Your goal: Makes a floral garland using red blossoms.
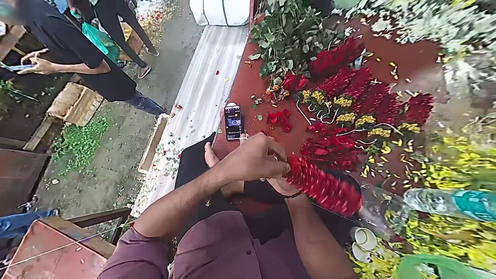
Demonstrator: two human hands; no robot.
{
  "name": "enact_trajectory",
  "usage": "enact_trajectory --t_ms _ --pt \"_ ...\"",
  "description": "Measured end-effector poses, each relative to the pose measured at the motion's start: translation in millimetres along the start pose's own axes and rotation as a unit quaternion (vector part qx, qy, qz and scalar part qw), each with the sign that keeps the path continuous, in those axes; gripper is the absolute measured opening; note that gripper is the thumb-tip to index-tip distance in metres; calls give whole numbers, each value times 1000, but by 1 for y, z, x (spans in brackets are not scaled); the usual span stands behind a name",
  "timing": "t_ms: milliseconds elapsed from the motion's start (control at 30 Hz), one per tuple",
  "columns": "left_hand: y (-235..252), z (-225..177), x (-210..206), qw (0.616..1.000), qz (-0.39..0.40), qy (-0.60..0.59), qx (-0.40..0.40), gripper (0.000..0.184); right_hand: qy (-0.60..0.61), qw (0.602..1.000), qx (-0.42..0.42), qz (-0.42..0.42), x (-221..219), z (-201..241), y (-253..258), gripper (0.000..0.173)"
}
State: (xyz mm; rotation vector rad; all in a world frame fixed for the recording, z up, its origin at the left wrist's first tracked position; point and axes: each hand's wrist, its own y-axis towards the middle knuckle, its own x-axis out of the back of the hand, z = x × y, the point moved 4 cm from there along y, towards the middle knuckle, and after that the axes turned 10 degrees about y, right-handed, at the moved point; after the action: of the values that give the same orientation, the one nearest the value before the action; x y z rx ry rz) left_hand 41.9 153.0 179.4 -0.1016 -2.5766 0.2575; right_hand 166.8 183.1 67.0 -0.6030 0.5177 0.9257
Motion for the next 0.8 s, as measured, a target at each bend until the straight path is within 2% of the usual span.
enact_trajectory --t_ms 33,67,133,200,300,467,567,667,800 --pt "4 5 3 998 -38 35 31 12 59 995 25 73 7 -2 1 6" --pt "6 12 5 993 -69 75 66 14 80 988 47 123 9 -3 1 9" --pt "6 31 7 975 -119 143 124 17 64 982 74 160 11 -3 2 15" --pt "1 52 7 956 -144 187 172 17 25 986 82 143 11 1 3 15" --pt "-17 78 2 948 -120 184 230 21 -23 993 61 93 18 3 4 14" --pt "-52 99 -6 959 -53 144 237 18 -86 996 1 14 36 11 5 11" --pt "-60 98 -7 970 -22 108 217 18 -97 995 -5 10 46 12 7 10" --pt "-62 97 -3 971 3 57 231 23 -109 994 -7 25 46 14 6 10" --pt "-66 107 -2 962 -13 56 265 20 -150 986 -6 69 33 12 3 10"
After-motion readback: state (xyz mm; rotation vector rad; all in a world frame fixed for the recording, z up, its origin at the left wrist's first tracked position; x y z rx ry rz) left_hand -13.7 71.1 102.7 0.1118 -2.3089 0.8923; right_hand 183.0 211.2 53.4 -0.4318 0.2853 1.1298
